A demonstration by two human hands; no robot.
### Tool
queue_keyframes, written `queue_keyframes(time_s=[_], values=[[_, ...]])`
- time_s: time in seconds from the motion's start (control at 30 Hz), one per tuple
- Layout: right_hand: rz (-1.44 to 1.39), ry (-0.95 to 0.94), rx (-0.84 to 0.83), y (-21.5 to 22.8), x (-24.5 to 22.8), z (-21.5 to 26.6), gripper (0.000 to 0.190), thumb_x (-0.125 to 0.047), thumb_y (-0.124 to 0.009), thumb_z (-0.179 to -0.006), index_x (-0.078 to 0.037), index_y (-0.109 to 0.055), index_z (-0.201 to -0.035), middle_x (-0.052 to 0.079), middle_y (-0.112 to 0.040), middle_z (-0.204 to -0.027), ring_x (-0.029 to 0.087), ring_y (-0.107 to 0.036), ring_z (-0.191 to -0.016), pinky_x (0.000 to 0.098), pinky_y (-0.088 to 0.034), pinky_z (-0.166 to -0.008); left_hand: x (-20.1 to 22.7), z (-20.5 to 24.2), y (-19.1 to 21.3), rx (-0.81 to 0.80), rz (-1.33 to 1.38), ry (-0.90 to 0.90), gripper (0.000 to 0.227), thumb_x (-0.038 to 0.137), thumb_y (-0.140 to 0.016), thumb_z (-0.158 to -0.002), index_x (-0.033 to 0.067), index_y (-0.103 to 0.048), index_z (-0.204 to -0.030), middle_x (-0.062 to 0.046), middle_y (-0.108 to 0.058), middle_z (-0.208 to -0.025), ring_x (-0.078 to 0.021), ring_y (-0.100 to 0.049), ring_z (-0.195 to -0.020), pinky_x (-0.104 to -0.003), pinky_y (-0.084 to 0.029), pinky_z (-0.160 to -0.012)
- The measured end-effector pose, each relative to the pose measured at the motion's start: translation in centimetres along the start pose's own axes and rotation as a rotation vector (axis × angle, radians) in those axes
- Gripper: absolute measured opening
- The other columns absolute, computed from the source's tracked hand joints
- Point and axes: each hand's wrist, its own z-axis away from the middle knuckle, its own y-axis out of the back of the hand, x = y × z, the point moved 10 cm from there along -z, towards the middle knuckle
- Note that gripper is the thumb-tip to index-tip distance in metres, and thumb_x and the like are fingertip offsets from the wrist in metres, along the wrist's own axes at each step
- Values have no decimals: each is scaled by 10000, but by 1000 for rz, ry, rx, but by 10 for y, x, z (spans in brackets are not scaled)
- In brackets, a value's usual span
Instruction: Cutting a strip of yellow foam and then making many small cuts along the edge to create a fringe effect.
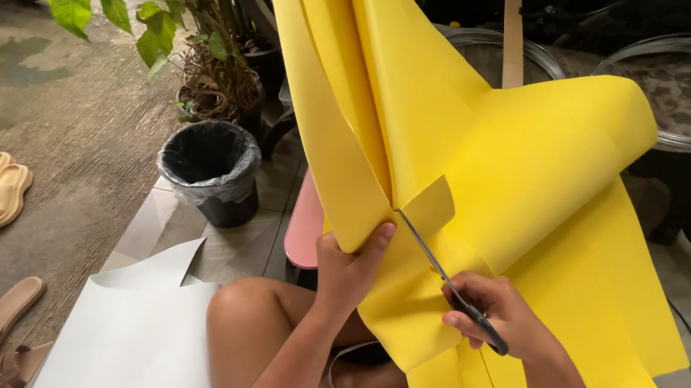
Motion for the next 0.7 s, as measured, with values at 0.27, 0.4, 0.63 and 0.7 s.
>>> queue_keyframes(time_s=[0.27, 0.4, 0.63, 0.7], values=[[2, 84, 8, -3, -29, -4, 240, -94, -780, -617, 38, -656, -774, 29, -539, -449, 115, -460, -286, 212, -339, -289, 21, 0, -6, -56, -143, -35, 240, 118, -709, -799, 4, -578, -633, -2, -555, -514, -63, -444, -405, -203, -363, -358], [42, 90, -9, -4, -32, -7, 239, -92, -773, -631, 42, -666, -798, 36, -567, -464, 116, -482, -283, 206, -346, -286, 21, -1, -5, -64, -91, -40, 228, 118, -703, -808, -1, -581, -657, -2, -556, -536, -57, -442, -425, -197, -363, -375], [48, 36, 0, -4, -18, -8, 233, -115, -795, -658, 38, -671, -784, 32, -560, -421, 110, -481, -270, 215, -356, -268, 14, -1, 1, -37, -69, -33, 206, 106, -709, -796, -1, -602, -656, -7, -575, -539, -57, -451, -421, -189, -365, -368], [2, -72, -9, -2, 1, -6, 237, -97, -788, -647, 61, -672, -779, 61, -558, -456, 137, -488, -308, 238, -388, -310, 19, -2, 7, 5, -125, -101, 136, 98, -717, -773, -27, -695, -824, -27, -655, -632, -69, -523, -464, -186, -418, -415]])
